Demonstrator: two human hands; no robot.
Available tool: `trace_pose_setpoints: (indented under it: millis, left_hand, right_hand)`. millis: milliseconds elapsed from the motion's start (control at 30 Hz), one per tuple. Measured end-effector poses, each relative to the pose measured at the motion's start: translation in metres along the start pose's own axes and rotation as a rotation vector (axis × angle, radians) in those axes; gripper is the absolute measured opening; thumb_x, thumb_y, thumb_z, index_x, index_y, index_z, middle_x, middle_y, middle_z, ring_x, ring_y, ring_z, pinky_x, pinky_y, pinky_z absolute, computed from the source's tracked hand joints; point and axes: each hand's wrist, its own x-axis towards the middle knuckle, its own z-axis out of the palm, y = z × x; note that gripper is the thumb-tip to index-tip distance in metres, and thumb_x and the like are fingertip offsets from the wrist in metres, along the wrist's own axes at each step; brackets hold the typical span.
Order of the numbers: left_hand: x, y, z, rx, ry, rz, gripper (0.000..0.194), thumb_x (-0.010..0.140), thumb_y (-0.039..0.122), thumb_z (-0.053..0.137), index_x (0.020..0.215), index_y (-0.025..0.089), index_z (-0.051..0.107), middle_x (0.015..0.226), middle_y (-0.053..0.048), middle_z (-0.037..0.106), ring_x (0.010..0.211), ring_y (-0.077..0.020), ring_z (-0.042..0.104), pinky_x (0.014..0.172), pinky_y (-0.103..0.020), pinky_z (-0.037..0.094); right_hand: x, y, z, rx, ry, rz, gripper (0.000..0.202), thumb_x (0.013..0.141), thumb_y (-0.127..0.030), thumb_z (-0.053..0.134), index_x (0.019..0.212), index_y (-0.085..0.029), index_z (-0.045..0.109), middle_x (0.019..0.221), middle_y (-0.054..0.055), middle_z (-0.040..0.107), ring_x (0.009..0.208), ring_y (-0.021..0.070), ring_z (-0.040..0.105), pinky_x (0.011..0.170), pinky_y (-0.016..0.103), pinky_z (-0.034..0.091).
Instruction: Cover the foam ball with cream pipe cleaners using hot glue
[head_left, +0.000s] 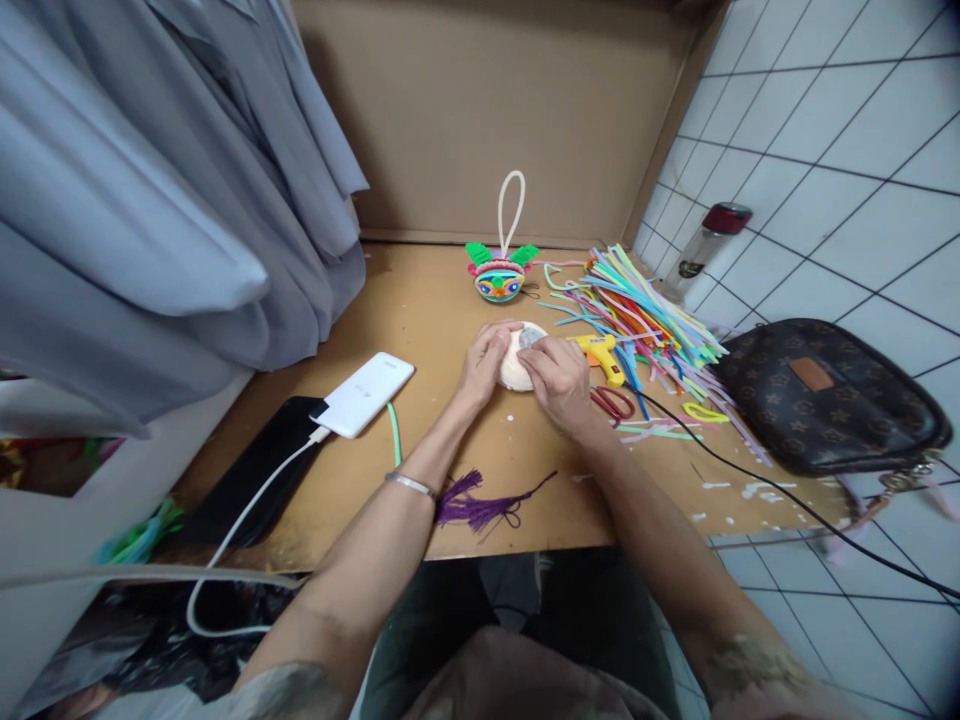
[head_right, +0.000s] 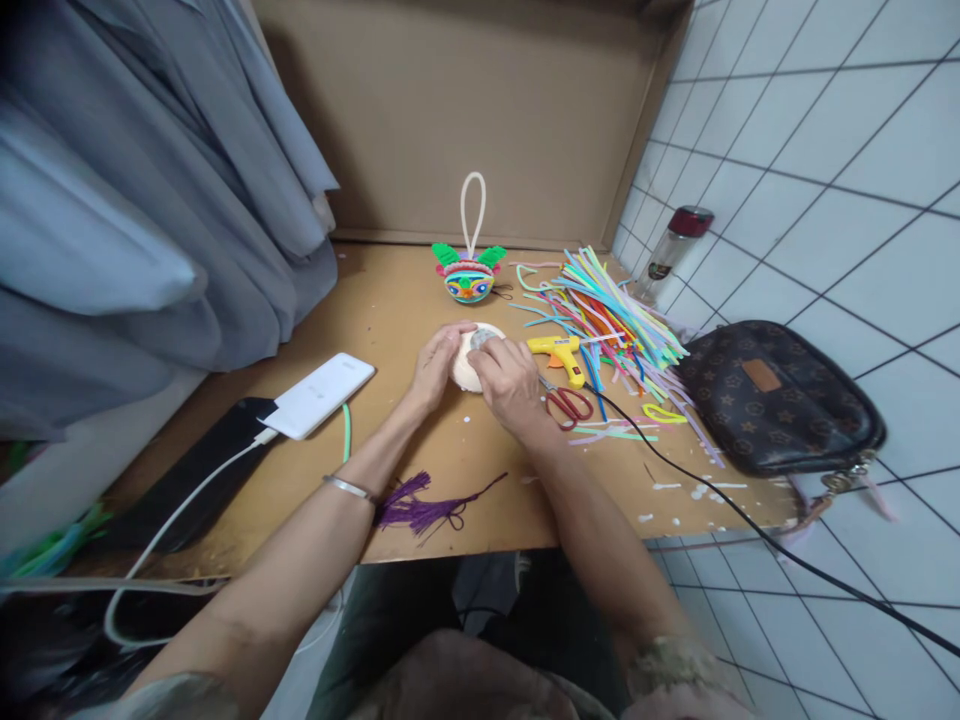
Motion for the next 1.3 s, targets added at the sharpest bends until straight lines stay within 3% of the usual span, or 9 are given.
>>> trace_pose_setpoints:
  millis: [233, 367, 700, 967, 1100, 1300]
  left_hand:
    - [0.003, 0.001, 0.001, 0.027, 0.026, 0.004, 0.031, 0.092, 0.046, 0.063, 0.102, 0.021, 0.078, 0.121, -0.010, 0.076, 0.123, -0.0259, 0.068, 0.116, -0.042, 0.050]
    - [0.004, 0.003, 0.001, 0.028, 0.041, -0.015, 0.025, 0.089, 0.037, 0.062, 0.099, 0.021, 0.078, 0.118, -0.008, 0.077, 0.120, -0.0250, 0.069, 0.113, -0.041, 0.051]
    - [0.002, 0.011, 0.004, -0.080, 0.101, -0.098, 0.027, 0.085, 0.046, 0.070, 0.091, 0.020, 0.074, 0.101, -0.005, 0.075, 0.095, -0.0190, 0.069, 0.088, -0.030, 0.055]
    - [0.004, 0.012, 0.005, -0.114, 0.107, -0.172, 0.017, 0.079, 0.034, 0.068, 0.089, 0.021, 0.065, 0.085, 0.001, 0.067, 0.071, -0.0128, 0.058, 0.067, -0.024, 0.048]
    - [0.004, 0.010, 0.005, -0.115, 0.118, -0.152, 0.021, 0.079, 0.036, 0.070, 0.092, 0.022, 0.062, 0.087, 0.001, 0.064, 0.071, -0.0125, 0.056, 0.067, -0.024, 0.048]
    - [0.004, 0.001, 0.004, -0.121, 0.076, -0.096, 0.034, 0.083, 0.054, 0.071, 0.094, 0.023, 0.064, 0.094, -0.002, 0.067, 0.086, -0.0176, 0.062, 0.078, -0.028, 0.053]
  right_hand:
    - [-0.001, 0.000, 0.000, 0.024, -0.072, 0.023, 0.029, 0.108, -0.020, 0.049, 0.096, -0.021, 0.076, 0.088, 0.007, 0.068, 0.085, 0.0214, 0.053, 0.076, 0.035, 0.032]
    - [-0.001, 0.001, -0.001, 0.015, -0.050, 0.006, 0.029, 0.108, -0.021, 0.049, 0.095, -0.021, 0.076, 0.087, 0.007, 0.067, 0.083, 0.0211, 0.054, 0.076, 0.035, 0.033]
    - [-0.001, -0.001, -0.001, 0.052, -0.048, -0.008, 0.029, 0.107, -0.019, 0.050, 0.096, -0.021, 0.076, 0.088, 0.007, 0.068, 0.084, 0.0212, 0.055, 0.076, 0.035, 0.037]
    - [-0.002, 0.000, 0.000, 0.107, -0.098, 0.023, 0.029, 0.107, -0.021, 0.049, 0.098, -0.022, 0.076, 0.090, 0.008, 0.068, 0.085, 0.0214, 0.055, 0.076, 0.036, 0.039]
    - [-0.002, -0.001, -0.001, 0.113, -0.080, 0.017, 0.028, 0.107, -0.021, 0.050, 0.098, -0.021, 0.076, 0.091, 0.008, 0.068, 0.084, 0.0212, 0.055, 0.076, 0.036, 0.040]
    - [-0.003, 0.001, 0.000, 0.125, -0.077, 0.069, 0.030, 0.108, -0.022, 0.048, 0.096, -0.022, 0.076, 0.092, 0.008, 0.068, 0.086, 0.0216, 0.057, 0.078, 0.036, 0.042]
